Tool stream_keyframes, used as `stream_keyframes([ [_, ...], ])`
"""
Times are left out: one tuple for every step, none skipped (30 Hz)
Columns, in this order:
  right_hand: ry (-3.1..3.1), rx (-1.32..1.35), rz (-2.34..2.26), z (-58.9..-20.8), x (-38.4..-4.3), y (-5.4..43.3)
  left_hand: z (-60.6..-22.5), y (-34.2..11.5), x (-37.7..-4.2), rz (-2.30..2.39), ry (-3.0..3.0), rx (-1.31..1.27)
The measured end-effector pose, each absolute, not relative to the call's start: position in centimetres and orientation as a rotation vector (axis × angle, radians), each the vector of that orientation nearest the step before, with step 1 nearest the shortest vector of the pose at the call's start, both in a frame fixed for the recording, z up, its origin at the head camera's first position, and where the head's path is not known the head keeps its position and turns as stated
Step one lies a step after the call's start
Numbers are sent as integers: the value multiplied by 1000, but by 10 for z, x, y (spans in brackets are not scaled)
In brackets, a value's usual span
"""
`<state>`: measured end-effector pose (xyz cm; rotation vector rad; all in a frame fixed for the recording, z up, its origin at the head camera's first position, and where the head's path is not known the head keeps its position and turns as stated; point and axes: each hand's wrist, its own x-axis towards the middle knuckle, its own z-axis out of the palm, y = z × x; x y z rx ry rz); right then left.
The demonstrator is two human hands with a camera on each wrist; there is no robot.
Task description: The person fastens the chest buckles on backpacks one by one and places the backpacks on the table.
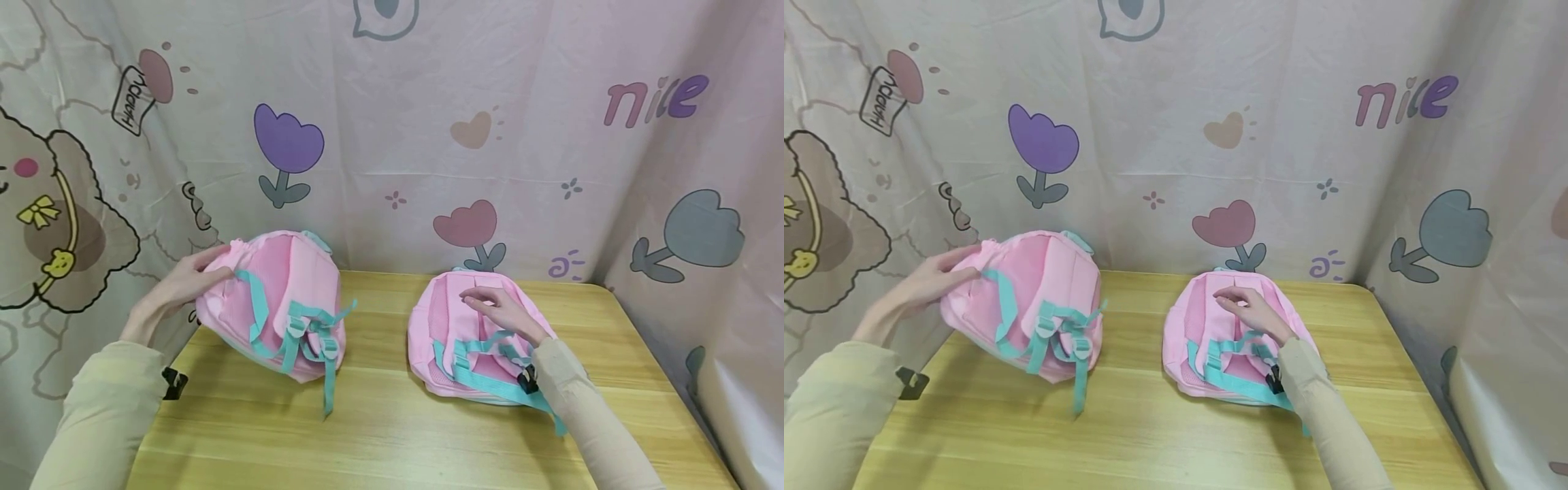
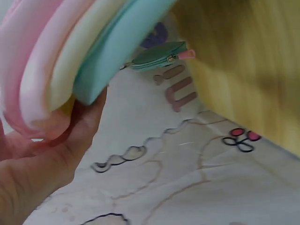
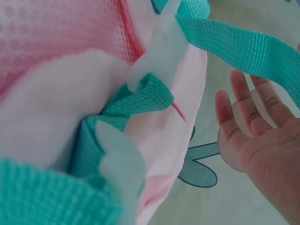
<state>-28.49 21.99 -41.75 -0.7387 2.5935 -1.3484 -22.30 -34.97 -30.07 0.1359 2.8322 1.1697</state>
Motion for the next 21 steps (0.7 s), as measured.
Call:
stream_keyframes([
  [2597, -740, -1347, -417, -285, 220, -306, -351, -223, 1188, 2811, 143],
  [2602, -753, -1341, -417, -285, 220, -312, -352, -223, 1197, 2798, 153],
  [2608, -768, -1334, -417, -285, 220, -318, -353, -223, 1219, 2775, 162],
  [2619, -784, -1321, -416, -285, 220, -325, -355, -223, 1242, 2753, 168],
  [2628, -799, -1313, -416, -285, 219, -331, -355, -223, 1269, 2724, 170],
  [2636, -814, -1304, -415, -284, 218, -338, -355, -222, 1302, 2687, 173],
  [2642, -832, -1296, -414, -284, 217, -344, -355, -221, 1326, 2655, 173],
  [2648, -848, -1285, -413, -284, 217, -350, -355, -220, 1345, 2623, 177],
  [2649, -855, -1282, -412, -284, 215, -355, -355, -219, 1371, 2582, 174],
  [2650, -858, -1277, -411, -283, 214, -360, -355, -218, 1388, 2548, 182],
  [2646, -855, -1276, -411, -283, 213, -364, -354, -218, 1406, 2512, 190],
  [2649, -857, -1264, -410, -282, 212, -368, -353, -218, 1416, 2485, 196],
  [2648, -856, -1258, -409, -282, 210, -371, -352, -218, 1428, 2458, 203],
  [2642, -854, -1253, -409, -281, 209, -374, -350, -217, 1438, 2431, 218],
  [2634, -855, -1251, -409, -281, 207, -377, -349, -218, 1441, 2412, 225],
  [2630, -857, -1249, -409, -281, 206, -380, -347, -218, 1448, 2392, 230],
  [2622, -859, -1249, -409, -281, 205, -383, -345, -218, 1454, 2373, 228],
  [2615, -866, -1248, -409, -281, 203, -387, -344, -218, 1453, 2357, 225],
  [2607, -872, -1251, -409, -281, 202, -390, -342, -219, 1450, 2340, 220],
  [2603, -879, -1248, -410, -282, 201, -394, -340, -219, 1437, 2331, 210],
  [2602, -886, -1245, -410, -282, 200, -398, -338, -218, 1420, 2326, 194],
])
